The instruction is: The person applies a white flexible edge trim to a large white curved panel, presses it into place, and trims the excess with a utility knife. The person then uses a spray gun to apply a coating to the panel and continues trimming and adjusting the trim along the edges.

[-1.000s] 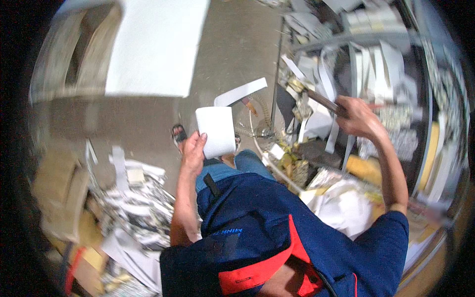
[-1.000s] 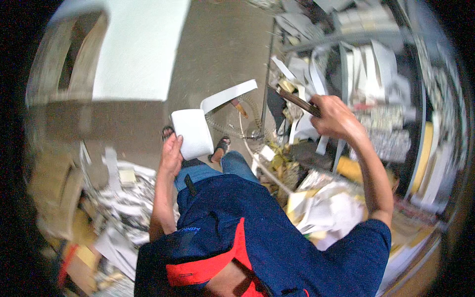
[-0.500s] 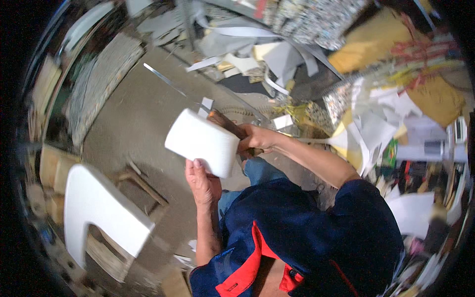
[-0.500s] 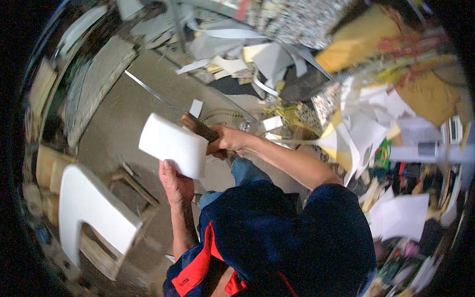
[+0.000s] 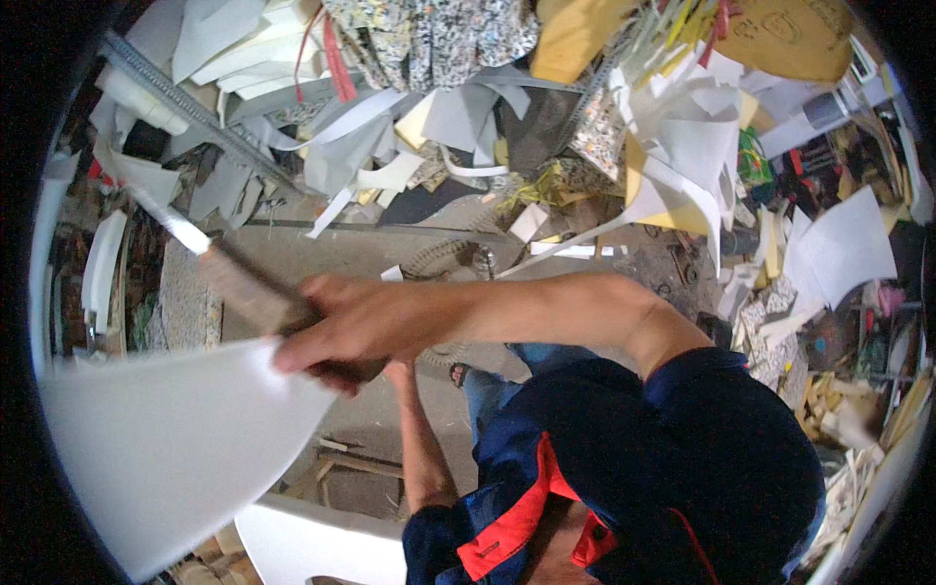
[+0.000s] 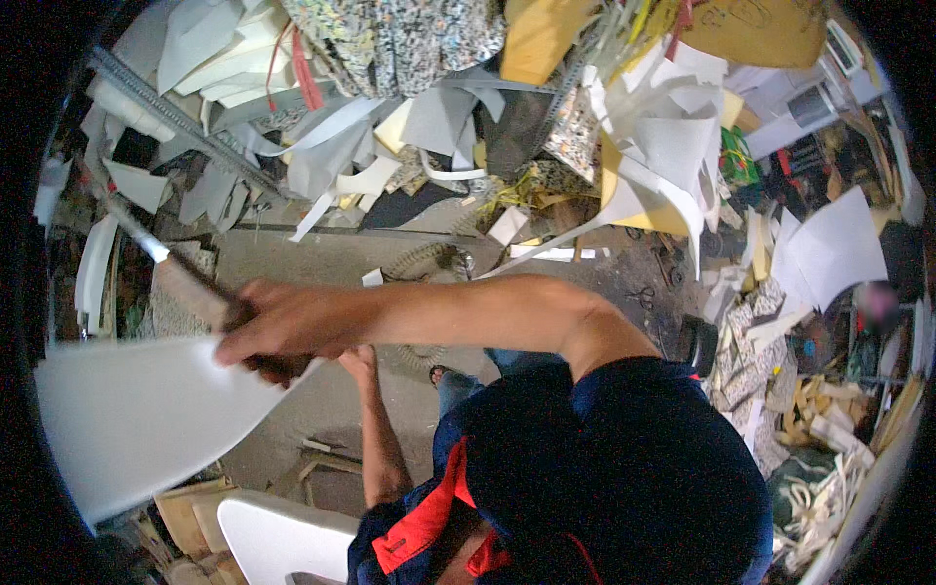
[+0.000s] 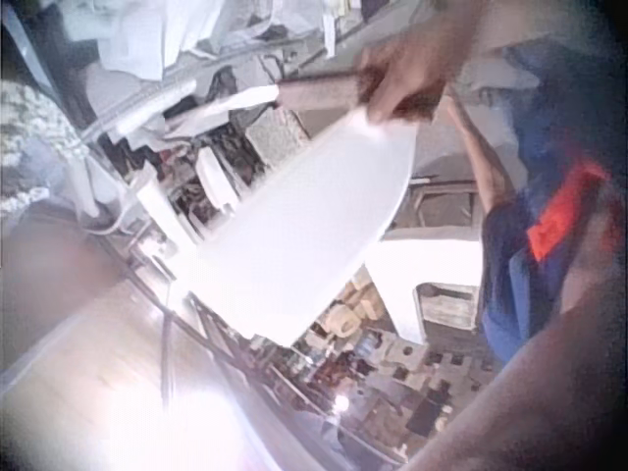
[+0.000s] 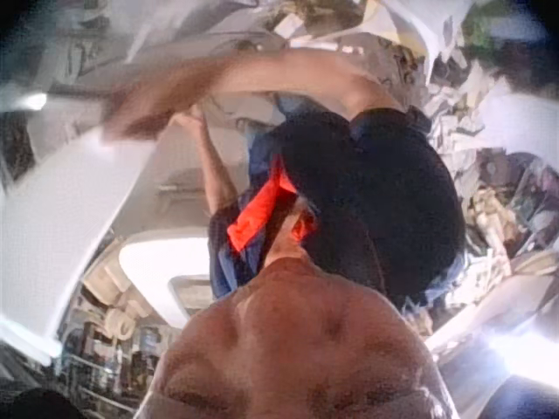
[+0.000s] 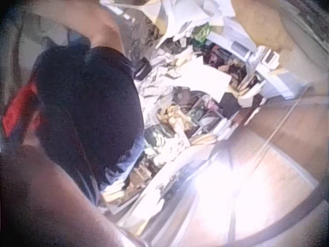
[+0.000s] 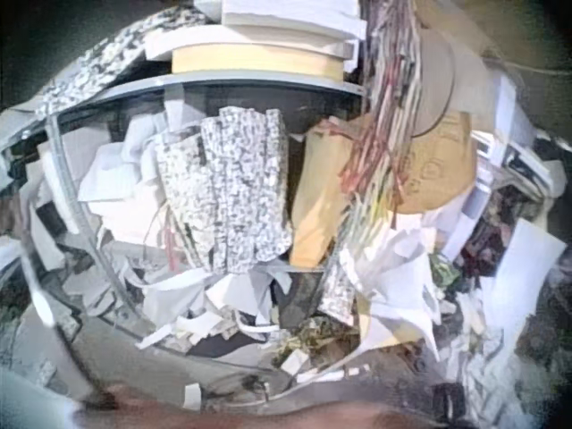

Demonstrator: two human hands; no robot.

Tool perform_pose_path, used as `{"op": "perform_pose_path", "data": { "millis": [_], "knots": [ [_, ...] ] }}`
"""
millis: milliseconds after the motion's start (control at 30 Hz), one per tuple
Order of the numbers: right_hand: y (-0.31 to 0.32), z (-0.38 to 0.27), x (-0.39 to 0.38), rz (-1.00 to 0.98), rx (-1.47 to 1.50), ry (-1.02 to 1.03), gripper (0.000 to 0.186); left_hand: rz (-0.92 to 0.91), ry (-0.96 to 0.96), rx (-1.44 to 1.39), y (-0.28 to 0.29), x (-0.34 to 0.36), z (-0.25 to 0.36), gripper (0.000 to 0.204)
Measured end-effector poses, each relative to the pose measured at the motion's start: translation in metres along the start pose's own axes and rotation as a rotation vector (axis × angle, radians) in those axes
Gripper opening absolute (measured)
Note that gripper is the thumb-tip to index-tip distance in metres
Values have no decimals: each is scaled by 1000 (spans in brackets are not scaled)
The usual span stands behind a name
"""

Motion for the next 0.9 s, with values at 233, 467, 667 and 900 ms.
{"op": "perform_pose_path", "data": {
  "millis": [233, 467, 667, 900],
  "knots": [
    [71, 24, -37, 691, -843, 156, 44, 148, 338, -764, 39, 76, -72, 50],
    [214, 204, -316, 854, -1059, -483, 38, 544, 931, -797, 51, 21, -192, 41],
    [284, 313, -498, 930, -1086, -1060, 37, 26, 716, -491, -136, 143, -178, 30],
    [323, 335, -575, 915, -1112, -1145, 39, -343, 146, -459, -493, 392, -100, 52]
  ]
}}
Point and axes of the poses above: each hand's wrist, its own x-axis towards the middle knuckle, its own y-axis out of the back of the hand, z = x × y, the point moved 6 cm from there along x, towards the middle knuckle, and after that the axes turned 13 degrees about -x, right-handed, at the moved point
